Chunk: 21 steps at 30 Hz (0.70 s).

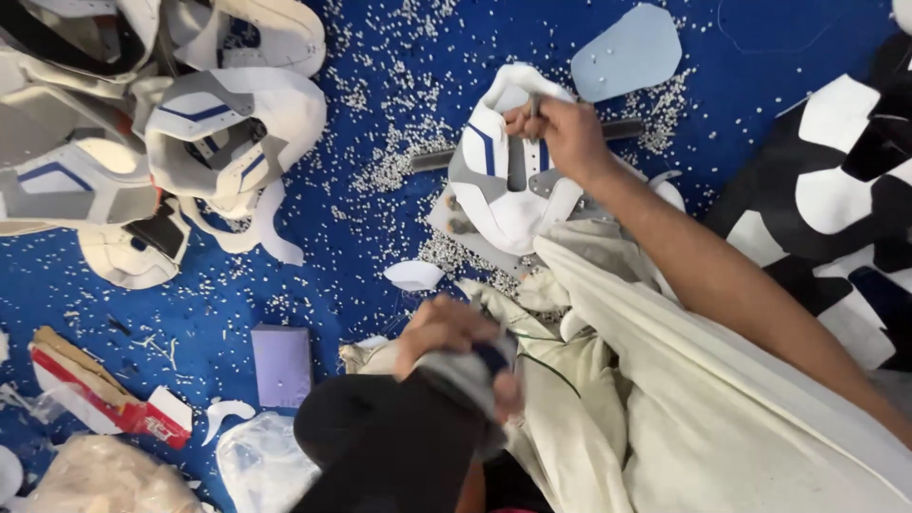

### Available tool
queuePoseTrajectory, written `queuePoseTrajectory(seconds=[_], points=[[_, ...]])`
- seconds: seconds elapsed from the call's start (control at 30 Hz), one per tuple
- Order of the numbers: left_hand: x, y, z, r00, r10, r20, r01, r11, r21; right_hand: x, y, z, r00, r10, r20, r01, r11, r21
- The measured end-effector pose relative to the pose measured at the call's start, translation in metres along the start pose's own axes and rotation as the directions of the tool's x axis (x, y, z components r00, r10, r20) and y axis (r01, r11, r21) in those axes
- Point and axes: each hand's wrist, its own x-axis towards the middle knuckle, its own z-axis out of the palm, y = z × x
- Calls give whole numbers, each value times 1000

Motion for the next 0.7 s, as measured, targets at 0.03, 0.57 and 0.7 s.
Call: queuePoseTrajectory(seconds=[0.03,0.57,0.7], points=[[-2,-27,1,994,-96,47,86,979,185,-4,-12,3,996,-85,-19,81,984,-162],[-7,1,-12,997,-45,-57,66,886,459,26,26,-13,980,163,-111,-124,948,293],[25,59,-3,995,-49,85,52,998,-30,3,-3,3,982,-91,-164,78,993,-85]])
